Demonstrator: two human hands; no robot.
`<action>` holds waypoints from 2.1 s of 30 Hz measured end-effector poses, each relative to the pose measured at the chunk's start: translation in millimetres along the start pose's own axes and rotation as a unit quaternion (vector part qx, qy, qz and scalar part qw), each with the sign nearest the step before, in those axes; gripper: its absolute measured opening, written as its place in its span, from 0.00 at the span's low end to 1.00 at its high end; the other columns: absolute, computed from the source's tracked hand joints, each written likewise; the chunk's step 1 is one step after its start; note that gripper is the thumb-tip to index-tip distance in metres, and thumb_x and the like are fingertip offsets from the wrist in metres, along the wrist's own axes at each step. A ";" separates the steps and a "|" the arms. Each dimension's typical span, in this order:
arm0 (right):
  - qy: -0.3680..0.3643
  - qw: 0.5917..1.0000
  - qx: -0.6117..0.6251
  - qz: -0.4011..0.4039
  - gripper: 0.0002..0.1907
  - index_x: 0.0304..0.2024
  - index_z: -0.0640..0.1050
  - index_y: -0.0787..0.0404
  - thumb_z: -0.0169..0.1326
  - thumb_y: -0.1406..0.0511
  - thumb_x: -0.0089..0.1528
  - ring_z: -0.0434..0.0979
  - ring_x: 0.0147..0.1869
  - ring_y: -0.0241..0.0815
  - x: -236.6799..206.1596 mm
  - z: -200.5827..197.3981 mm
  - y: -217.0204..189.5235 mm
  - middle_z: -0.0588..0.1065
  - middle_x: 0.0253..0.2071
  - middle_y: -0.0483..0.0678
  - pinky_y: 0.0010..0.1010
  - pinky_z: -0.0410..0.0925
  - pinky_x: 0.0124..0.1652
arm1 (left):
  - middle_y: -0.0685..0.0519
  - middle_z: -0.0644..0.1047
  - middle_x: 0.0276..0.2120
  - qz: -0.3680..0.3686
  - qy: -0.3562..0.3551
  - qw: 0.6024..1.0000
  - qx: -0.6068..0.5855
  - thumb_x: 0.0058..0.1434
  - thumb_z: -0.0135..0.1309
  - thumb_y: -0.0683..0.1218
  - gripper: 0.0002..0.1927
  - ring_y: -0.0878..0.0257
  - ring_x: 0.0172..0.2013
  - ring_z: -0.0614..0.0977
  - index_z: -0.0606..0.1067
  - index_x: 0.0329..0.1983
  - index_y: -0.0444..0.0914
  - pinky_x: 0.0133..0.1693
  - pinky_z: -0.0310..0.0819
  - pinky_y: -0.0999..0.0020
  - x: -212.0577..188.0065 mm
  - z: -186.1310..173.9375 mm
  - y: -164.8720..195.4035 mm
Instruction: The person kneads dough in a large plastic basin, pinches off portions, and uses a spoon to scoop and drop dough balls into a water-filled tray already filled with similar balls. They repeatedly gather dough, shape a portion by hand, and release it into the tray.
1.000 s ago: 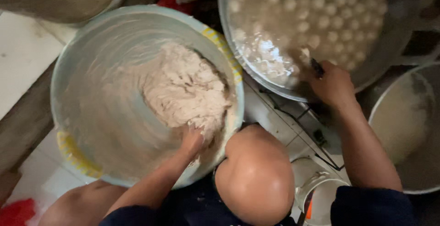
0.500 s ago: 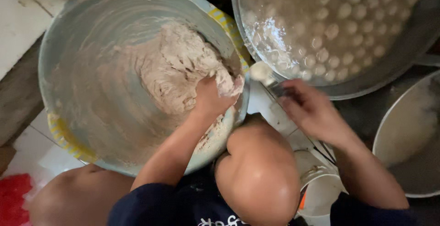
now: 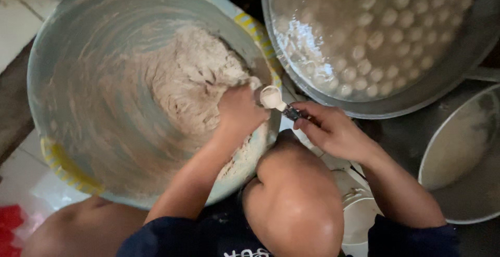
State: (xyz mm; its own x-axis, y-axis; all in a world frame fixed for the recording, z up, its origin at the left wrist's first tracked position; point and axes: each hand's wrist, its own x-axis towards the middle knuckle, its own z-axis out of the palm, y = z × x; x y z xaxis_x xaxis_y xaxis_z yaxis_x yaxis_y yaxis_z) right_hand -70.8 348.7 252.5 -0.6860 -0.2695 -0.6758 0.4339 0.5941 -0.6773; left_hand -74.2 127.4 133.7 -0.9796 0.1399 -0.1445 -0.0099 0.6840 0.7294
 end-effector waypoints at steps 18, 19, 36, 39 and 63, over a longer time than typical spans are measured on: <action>0.330 0.928 -0.157 -0.072 0.17 0.59 0.70 0.67 0.56 0.70 0.69 0.79 0.45 0.47 -8.1 -53.1 34.6 0.77 0.46 0.55 0.36 0.72 0.41 | 0.45 0.77 0.29 0.047 0.115 0.985 -0.123 0.63 0.61 0.47 0.10 0.41 0.34 0.80 0.74 0.32 0.39 0.37 0.75 0.51 -3.8 12.2 4.7; 0.316 0.941 -0.105 -0.064 0.18 0.59 0.70 0.67 0.57 0.69 0.68 0.78 0.42 0.44 -11.3 -46.0 32.6 0.76 0.44 0.53 0.34 0.71 0.39 | 0.46 0.76 0.28 0.088 0.104 0.985 -0.106 0.63 0.61 0.46 0.10 0.42 0.33 0.80 0.72 0.30 0.40 0.37 0.75 0.51 -3.3 10.3 6.1; 0.008 0.988 0.153 -0.028 0.17 0.56 0.74 0.61 0.54 0.69 0.64 0.69 0.29 0.28 -0.4 -4.8 5.8 0.75 0.34 0.45 0.26 0.65 0.27 | 0.37 0.80 0.34 0.066 0.112 0.991 0.023 0.42 0.70 0.52 0.21 0.37 0.39 0.81 0.78 0.34 0.36 0.44 0.75 0.45 1.1 17.2 -7.5; 0.158 0.987 0.008 -0.040 0.17 0.56 0.74 0.62 0.55 0.68 0.64 0.75 0.33 0.36 7.8 -21.3 20.2 0.77 0.38 0.49 0.30 0.69 0.32 | 0.34 0.79 0.37 0.042 -0.001 0.997 0.064 0.43 0.69 0.53 0.27 0.36 0.41 0.80 0.77 0.43 0.34 0.44 0.75 0.45 -1.4 16.1 -31.8; 0.055 0.988 -0.071 -0.127 0.21 0.62 0.73 0.60 0.53 0.66 0.66 0.82 0.33 0.40 1.9 12.7 -23.1 0.81 0.37 0.52 0.34 0.73 0.36 | 0.46 0.81 0.28 0.016 0.052 0.988 -0.147 0.47 0.63 0.45 0.10 0.47 0.32 0.85 0.80 0.32 0.39 0.36 0.78 0.54 -4.4 5.1 6.8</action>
State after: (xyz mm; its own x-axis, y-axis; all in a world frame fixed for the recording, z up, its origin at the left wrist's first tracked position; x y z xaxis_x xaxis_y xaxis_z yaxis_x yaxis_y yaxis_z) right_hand -74.7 324.8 263.1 -0.8253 -0.3436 -0.4481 0.1588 0.6204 -0.7681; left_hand -68.9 135.1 135.9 -0.9955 0.0736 -0.0600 -0.0214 0.4413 0.8971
